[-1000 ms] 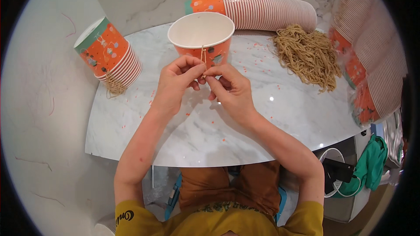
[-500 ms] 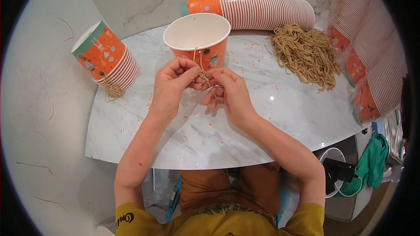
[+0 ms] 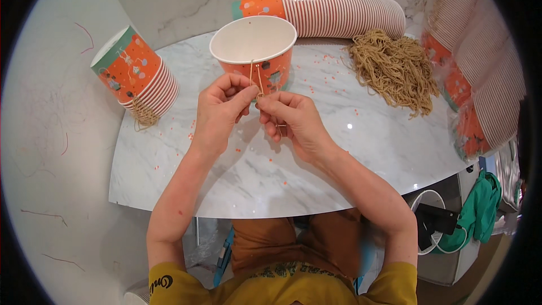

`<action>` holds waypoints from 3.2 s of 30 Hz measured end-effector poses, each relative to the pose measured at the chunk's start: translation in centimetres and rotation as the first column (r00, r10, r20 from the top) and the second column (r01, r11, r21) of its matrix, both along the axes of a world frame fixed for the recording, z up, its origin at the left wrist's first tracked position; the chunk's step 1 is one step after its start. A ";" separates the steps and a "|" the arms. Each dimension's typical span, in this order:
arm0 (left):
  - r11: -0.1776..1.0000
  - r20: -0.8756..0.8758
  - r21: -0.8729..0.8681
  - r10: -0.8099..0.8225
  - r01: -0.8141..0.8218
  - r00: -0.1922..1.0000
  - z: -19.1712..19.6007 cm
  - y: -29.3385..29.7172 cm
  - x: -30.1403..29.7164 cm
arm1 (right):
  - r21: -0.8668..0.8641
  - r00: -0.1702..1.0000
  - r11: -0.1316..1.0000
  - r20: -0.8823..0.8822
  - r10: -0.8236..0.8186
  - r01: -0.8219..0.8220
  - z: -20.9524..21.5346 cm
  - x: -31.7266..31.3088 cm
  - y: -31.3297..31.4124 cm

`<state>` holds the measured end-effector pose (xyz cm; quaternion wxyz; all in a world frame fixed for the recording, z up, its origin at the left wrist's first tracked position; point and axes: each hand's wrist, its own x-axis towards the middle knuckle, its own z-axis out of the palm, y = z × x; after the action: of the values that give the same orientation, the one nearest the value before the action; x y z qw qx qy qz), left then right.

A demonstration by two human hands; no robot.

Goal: Attaching thin rubber bands or strings to paper cups.

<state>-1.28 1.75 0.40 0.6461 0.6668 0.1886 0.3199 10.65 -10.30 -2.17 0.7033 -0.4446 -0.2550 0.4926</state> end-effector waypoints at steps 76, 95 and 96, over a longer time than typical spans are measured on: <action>0.925 0.117 -0.345 -0.126 0.159 0.985 -0.9 0.5 0.0 | 0.076 0.963 0.980 -0.188 0.194 -0.182 0.5 1.0 -0.2; 0.984 0.104 -0.159 -0.068 0.085 0.992 -0.4 -0.5 0.1 | -0.012 0.998 0.998 0.020 0.058 -0.058 1.8 0.5 -1.0; 0.983 0.123 -0.156 -0.077 0.095 0.989 -0.5 -0.4 0.1 | -0.012 0.998 0.998 0.020 0.062 -0.062 2.1 0.1 -1.1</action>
<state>-1.22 1.37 -0.06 0.7212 0.6000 0.1470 0.3135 10.77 -11.36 -0.10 0.6828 -0.4453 -0.2729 0.5110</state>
